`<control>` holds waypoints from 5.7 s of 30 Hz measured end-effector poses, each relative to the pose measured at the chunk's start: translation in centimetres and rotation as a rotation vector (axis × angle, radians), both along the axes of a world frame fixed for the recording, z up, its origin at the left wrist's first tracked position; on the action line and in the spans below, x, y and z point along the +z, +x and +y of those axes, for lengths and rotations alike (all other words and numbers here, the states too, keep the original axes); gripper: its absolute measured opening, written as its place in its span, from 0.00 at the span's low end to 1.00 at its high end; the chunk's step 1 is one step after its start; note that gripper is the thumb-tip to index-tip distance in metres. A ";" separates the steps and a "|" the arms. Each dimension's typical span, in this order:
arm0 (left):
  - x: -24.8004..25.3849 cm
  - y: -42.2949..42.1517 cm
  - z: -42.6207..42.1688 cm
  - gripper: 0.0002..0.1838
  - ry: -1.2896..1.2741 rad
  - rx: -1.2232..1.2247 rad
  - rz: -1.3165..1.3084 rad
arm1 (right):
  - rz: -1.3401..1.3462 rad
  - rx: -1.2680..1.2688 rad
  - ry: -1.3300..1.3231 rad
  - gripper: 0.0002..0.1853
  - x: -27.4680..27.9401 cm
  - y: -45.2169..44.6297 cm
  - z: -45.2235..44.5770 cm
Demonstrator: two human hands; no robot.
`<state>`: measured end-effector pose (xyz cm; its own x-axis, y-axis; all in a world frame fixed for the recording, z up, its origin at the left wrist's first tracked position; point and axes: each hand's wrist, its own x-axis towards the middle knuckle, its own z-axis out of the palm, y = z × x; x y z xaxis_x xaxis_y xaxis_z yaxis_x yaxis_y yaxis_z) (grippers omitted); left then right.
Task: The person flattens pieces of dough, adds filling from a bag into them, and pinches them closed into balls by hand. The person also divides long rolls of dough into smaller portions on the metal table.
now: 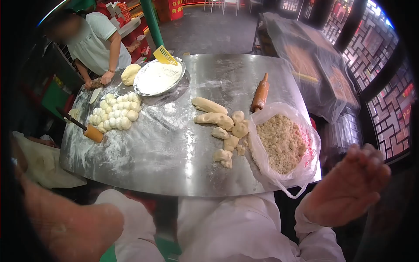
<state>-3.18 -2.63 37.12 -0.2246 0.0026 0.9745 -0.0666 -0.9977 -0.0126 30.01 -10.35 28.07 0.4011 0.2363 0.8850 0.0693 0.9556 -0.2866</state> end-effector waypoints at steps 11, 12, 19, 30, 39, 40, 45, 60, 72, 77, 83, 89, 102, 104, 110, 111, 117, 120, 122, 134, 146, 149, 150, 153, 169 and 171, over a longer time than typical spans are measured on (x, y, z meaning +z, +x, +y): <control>-34.6 17.0 20.8 0.19 -0.763 0.390 1.277 | -1.337 -0.390 -0.845 0.28 -26.5 -6.5 12.1; -34.8 17.3 20.7 0.21 -0.738 0.382 1.257 | -1.351 -0.465 -0.916 0.27 -27.0 -6.0 12.7; -32.1 11.1 18.9 0.22 -0.910 0.311 1.238 | -1.326 -0.570 -0.931 0.26 -27.0 -3.3 13.4; -31.5 2.3 6.5 0.40 -0.882 0.528 1.286 | -1.284 -0.212 -0.708 0.27 -27.3 -12.8 15.7; -35.0 1.2 8.7 0.39 -0.934 0.523 1.294 | -1.405 -0.141 -0.835 0.29 -26.5 -12.7 18.1; -34.0 1.1 7.9 0.38 -0.990 0.464 1.378 | -1.414 -0.137 -0.869 0.28 -26.7 -12.3 17.2; -34.5 2.9 7.4 0.43 -0.800 0.582 1.213 | -1.096 -0.044 -0.923 0.28 -25.5 -11.7 15.9; -32.7 8.5 7.5 0.32 -1.785 -1.119 0.020 | -0.344 0.523 -1.366 0.25 -18.9 -10.2 13.5; -35.5 5.2 8.2 0.22 -1.750 -0.712 0.003 | -0.855 -0.443 -0.901 0.25 -23.9 -8.1 20.0; -34.7 6.2 9.6 0.31 -1.754 -0.603 -0.065 | -0.867 -0.054 -0.904 0.32 -23.0 -10.2 15.1; -32.4 6.5 8.5 0.33 -1.843 -0.880 0.132 | -0.671 0.171 -1.202 0.31 -21.4 -11.9 12.9; -32.6 8.6 7.4 0.29 -1.949 -0.761 -0.015 | -0.328 0.215 -1.137 0.21 -21.3 -11.6 13.5; -30.1 7.7 7.4 0.28 -1.797 -0.528 0.259 | -0.799 -0.324 -0.890 0.30 -21.9 -5.0 15.9; -32.6 7.9 8.4 0.25 -1.702 -0.458 0.163 | -0.882 -0.092 -0.984 0.32 -23.0 -6.2 13.4; -33.5 9.6 8.6 0.32 -1.618 -0.309 0.317 | -0.618 0.498 -1.235 0.34 -19.6 -10.1 10.6; -33.3 9.7 8.6 0.35 -1.656 -0.361 0.316 | -0.685 0.405 -1.138 0.34 -20.6 -9.9 10.9; -34.6 8.9 8.2 0.41 -1.811 -0.840 0.066 | -0.613 0.257 -1.113 0.32 -23.0 -9.7 12.2; -34.2 7.9 6.6 0.36 -1.856 -0.903 0.058 | -0.491 0.154 -1.199 0.26 -22.3 -10.1 12.1; -34.6 8.1 5.3 0.34 -1.884 -0.961 0.148 | -0.338 0.322 -1.252 0.22 -21.4 -9.8 12.0; -31.1 11.6 3.9 0.21 -1.798 -0.443 0.608 | -0.460 -0.218 -1.206 0.22 -22.5 -5.7 13.1; -34.7 16.7 26.6 0.28 -0.564 0.612 1.449 | -0.944 -0.177 -0.795 0.28 -24.7 -6.8 7.6; -36.2 16.2 27.5 0.25 -0.716 0.460 1.490 | -1.321 -0.033 -0.703 0.33 -27.1 -8.8 8.5; -36.0 15.8 28.1 0.23 -0.658 0.502 1.532 | -1.318 0.001 -0.703 0.33 -27.6 -9.0 9.2; -34.9 13.5 28.1 0.17 -0.740 0.467 1.516 | -1.303 0.013 -0.834 0.37 -28.6 -9.1 12.4; -35.3 -6.8 9.7 0.39 -1.034 0.682 1.293 | -0.839 -0.009 -0.938 0.20 -27.1 -13.7 18.1; -33.7 -4.3 5.4 0.40 -0.920 0.625 1.366 | -0.853 0.011 -0.892 0.20 -26.0 -14.0 16.7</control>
<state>-7.52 2.80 3.41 0.4944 0.8502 0.1810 0.8127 -0.5259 0.2508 15.99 6.35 2.06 -0.2316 0.8911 0.3904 0.5467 0.4511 -0.7054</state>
